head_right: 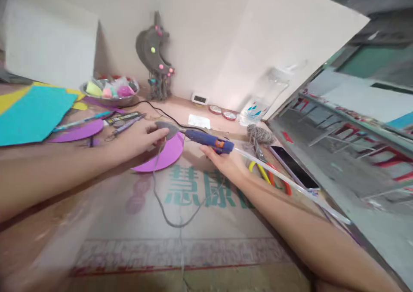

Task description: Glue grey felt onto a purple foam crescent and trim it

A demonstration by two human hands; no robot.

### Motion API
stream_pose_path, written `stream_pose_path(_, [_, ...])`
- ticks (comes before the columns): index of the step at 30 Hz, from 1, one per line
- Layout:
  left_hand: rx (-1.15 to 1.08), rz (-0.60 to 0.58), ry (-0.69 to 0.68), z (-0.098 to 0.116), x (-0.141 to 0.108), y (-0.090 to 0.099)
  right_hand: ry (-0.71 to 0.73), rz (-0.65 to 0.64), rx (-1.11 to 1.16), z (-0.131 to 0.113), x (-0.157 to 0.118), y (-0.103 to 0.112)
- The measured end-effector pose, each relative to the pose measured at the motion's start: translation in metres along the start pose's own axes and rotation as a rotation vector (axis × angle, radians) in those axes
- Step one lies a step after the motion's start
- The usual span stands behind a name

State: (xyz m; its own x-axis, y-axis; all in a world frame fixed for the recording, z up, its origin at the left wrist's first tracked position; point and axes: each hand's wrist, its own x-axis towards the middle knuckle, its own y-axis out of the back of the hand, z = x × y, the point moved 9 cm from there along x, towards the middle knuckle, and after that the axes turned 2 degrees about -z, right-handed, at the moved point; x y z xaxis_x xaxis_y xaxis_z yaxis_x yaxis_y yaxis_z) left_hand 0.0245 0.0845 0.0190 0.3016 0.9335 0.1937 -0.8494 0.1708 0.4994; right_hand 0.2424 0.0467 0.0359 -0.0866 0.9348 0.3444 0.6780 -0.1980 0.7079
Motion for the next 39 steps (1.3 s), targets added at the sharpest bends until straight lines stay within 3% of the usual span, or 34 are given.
stream_pose_path(7, [0.041, 0.005, -0.001, 0.004, 0.000, 0.004, -0.059, -0.073, -0.023, 0.005, 0.001, -0.007])
stream_pose_path(20, [0.007, 0.006, 0.009, 0.003, -0.003, 0.004, -0.058, -0.022, -0.058, -0.004, 0.003, -0.002])
stream_pose_path(27, [0.019, 0.006, 0.001, 0.003, -0.001, 0.003, -0.096, -0.089, -0.022, -0.001, 0.004, -0.006])
stream_pose_path(33, [0.010, -0.015, 0.044, 0.003, -0.004, 0.002, 0.075, -0.037, 0.115, -0.020, 0.010, 0.006])
stream_pose_path(36, [0.006, -0.024, 0.039, 0.003, -0.004, 0.001, 0.099, -0.002, 0.200, -0.021, 0.015, 0.014])
stream_pose_path(39, [0.009, -0.009, 0.006, 0.003, -0.004, 0.001, 0.055, 0.037, 0.143, -0.013, 0.024, 0.025])
